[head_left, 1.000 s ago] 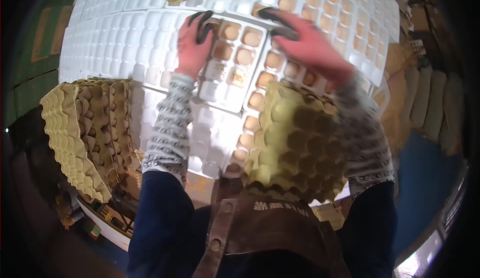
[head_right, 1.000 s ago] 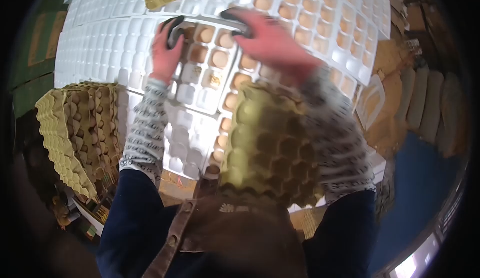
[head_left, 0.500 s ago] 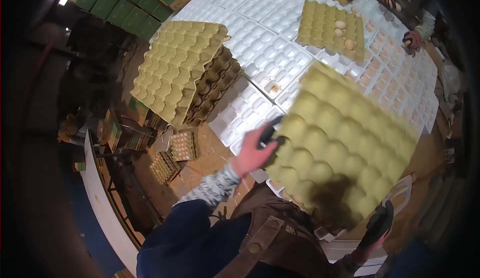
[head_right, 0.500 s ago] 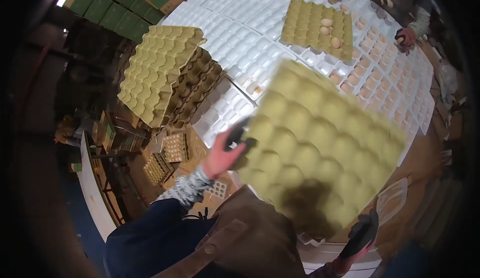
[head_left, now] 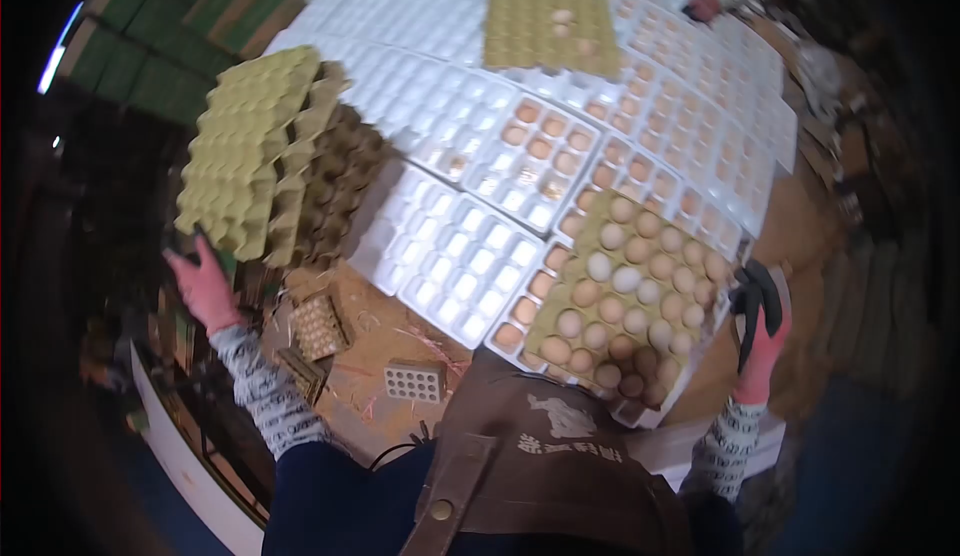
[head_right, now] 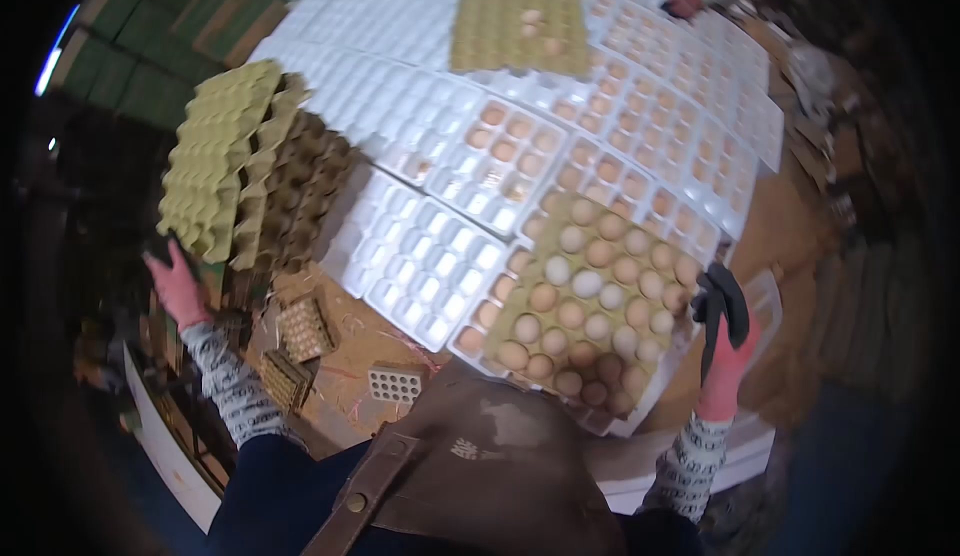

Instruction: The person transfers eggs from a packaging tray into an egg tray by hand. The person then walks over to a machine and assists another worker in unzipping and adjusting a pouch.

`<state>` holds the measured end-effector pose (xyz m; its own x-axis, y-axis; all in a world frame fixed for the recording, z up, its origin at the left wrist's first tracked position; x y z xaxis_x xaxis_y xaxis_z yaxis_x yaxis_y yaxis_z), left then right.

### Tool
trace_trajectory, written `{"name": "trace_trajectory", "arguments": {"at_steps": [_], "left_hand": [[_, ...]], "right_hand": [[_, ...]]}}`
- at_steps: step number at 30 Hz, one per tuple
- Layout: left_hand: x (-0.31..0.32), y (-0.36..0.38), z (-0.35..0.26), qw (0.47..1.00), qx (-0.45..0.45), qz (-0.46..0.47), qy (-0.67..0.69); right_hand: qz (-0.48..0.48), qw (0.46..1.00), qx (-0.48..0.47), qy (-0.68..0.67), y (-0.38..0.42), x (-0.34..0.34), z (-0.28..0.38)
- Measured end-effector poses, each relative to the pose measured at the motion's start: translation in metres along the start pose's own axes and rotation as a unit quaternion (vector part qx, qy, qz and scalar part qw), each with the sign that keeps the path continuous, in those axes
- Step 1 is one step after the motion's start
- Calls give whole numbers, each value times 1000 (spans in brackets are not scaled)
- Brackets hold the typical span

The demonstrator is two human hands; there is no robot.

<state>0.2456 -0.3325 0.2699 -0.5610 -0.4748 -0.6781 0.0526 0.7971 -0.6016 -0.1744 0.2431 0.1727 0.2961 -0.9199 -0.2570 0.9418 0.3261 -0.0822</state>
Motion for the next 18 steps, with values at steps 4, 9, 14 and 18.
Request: {"name": "trace_trajectory", "arguments": {"at_steps": [4,9,14,18], "left_hand": [[10,74,-163,929,117,84,341],[148,304,-343,693,398,514,313],[208,367,-356,708,339,572,239],[247,349,-322,542,-41,660,518]], "right_hand": [[-10,986,-5,165,-25,2,-28],[177,856,-155,460,-60,99,-82],[322,810,-165,462,-64,97,-82],[92,979,-44,179,-69,33,-109]]}}
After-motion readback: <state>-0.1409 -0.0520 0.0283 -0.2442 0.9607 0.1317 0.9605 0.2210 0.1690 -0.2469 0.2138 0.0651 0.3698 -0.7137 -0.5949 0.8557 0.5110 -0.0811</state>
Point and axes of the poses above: each hand's wrist, its own y-axis away from the middle knuckle, its own x-axis out of the palm, z = x × y, the point moved 9 cm from there along -y, towards the middle knuckle, and after that the axes turned 3 degrees about -x, right-handed, at the moved point
